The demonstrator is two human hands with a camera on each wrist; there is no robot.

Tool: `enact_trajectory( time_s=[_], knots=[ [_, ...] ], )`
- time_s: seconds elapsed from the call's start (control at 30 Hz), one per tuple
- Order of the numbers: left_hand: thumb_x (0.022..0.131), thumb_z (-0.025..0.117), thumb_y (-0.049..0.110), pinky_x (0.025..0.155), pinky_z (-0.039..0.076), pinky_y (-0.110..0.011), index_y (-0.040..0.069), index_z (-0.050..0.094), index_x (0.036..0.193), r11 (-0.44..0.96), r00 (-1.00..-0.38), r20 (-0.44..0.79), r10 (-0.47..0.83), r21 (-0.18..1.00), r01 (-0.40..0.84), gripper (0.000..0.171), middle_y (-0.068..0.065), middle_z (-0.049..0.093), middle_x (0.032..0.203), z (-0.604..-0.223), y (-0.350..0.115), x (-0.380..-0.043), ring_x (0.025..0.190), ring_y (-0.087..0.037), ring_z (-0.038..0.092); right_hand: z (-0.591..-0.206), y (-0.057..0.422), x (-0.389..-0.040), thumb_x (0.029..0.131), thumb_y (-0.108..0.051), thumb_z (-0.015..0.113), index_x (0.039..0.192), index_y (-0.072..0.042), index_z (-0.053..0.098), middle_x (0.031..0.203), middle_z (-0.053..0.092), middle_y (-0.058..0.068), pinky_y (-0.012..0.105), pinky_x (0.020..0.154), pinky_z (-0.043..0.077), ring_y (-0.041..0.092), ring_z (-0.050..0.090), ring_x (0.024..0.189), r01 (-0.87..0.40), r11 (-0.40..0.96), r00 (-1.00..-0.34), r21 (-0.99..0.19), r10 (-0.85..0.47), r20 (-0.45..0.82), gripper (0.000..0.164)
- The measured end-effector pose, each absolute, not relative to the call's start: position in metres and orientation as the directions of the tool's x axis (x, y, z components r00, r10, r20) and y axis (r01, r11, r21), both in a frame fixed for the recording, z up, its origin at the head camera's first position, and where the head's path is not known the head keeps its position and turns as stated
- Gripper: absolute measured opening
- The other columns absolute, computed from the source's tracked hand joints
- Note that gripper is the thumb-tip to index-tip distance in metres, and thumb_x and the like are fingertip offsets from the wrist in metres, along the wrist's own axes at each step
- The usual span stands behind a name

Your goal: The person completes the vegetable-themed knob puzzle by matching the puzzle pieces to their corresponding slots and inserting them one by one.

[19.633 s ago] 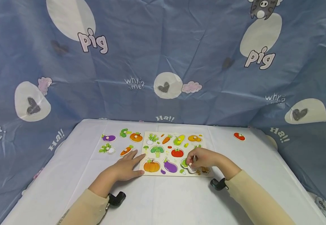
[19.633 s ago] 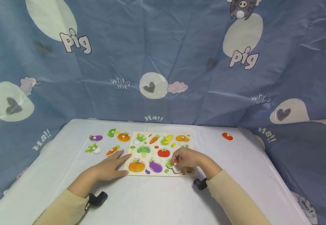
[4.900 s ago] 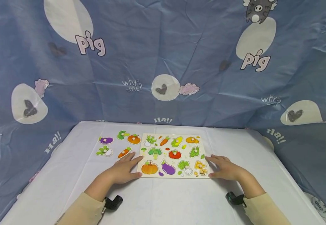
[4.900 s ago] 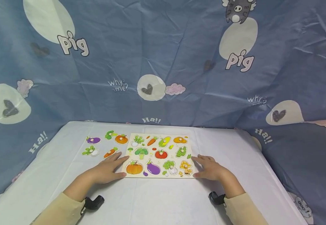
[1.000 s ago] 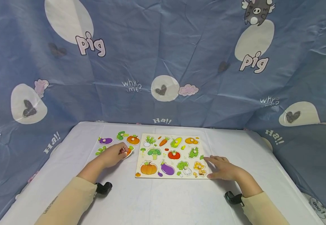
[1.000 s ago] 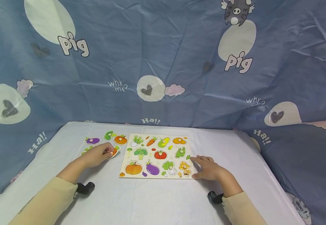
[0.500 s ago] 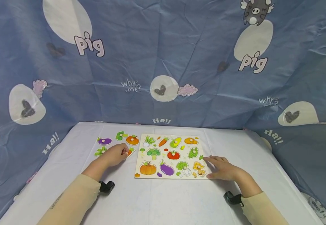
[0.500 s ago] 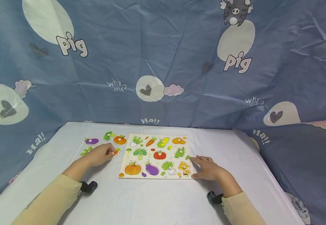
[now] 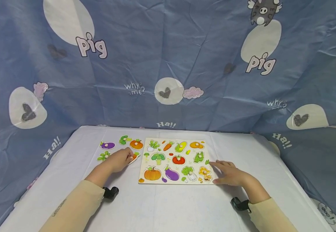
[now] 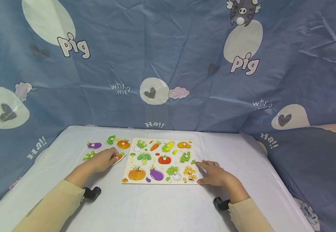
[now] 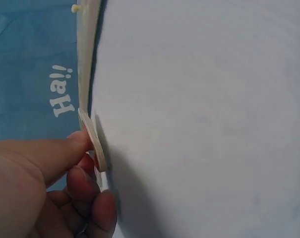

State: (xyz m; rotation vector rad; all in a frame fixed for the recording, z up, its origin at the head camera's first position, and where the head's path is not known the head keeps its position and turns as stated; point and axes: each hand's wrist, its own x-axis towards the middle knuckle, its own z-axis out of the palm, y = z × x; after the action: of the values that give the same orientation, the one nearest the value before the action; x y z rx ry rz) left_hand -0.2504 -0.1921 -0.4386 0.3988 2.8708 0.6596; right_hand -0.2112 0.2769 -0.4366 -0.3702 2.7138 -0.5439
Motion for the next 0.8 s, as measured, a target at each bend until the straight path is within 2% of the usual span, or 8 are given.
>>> enact_trajectory(
  time_s=[0.17,0.37,0.63,0.8],
  knots=[
    [0.102,0.058,0.013,0.071,0.046,-0.035,0.005,0.059,0.109,0.838,-0.950,-0.083,0.300,0.499,0.221,0.011,-0.003,0.053,0.080,-0.434,-0.189,-0.251,0.076,-0.018,0.051,-0.437,0.278,-0.212,0.080,-0.048,0.080,0.152,-0.016,0.042,0.158,0.030,0.025,0.075,0.104,0.027,0.051,0.023,0.141,-0.202,0.891,-0.903,-0.408,-0.330,-0.275,0.088],
    [0.102,0.057,0.014,0.074,0.046,-0.035,0.004,0.061,0.112,0.810,-0.947,-0.076,0.311,0.542,0.222,0.014,-0.002,0.055,0.084,-0.429,-0.179,-0.253,0.079,-0.017,0.051,-0.437,0.277,-0.212,0.079,-0.048,0.080,0.152,-0.016,0.043,0.158,0.029,0.025,0.075,0.104,0.027,0.051,0.022,0.142,-0.195,0.893,-0.904,-0.406,-0.324,-0.280,0.088],
    [0.103,0.055,0.015,0.067,0.043,-0.031,0.007,0.058,0.110,0.771,-0.937,-0.085,0.338,0.597,0.224,0.011,-0.003,0.056,0.085,-0.425,-0.162,-0.259,0.073,-0.015,0.050,-0.436,0.276,-0.211,0.079,-0.048,0.081,0.152,-0.017,0.043,0.158,0.029,0.025,0.075,0.104,0.027,0.051,0.022,0.142,-0.179,0.895,-0.905,-0.408,-0.312,-0.287,0.089],
    [0.103,0.057,0.016,0.068,0.045,-0.031,0.010,0.058,0.109,0.754,-0.936,-0.085,0.341,0.620,0.218,0.009,-0.002,0.057,0.088,-0.424,-0.150,-0.263,0.074,-0.016,0.052,-0.434,0.275,-0.211,0.079,-0.047,0.081,0.153,-0.017,0.042,0.158,0.029,0.025,0.075,0.104,0.027,0.051,0.022,0.142,-0.182,0.896,-0.905,-0.406,-0.314,-0.287,0.088]
  ],
)
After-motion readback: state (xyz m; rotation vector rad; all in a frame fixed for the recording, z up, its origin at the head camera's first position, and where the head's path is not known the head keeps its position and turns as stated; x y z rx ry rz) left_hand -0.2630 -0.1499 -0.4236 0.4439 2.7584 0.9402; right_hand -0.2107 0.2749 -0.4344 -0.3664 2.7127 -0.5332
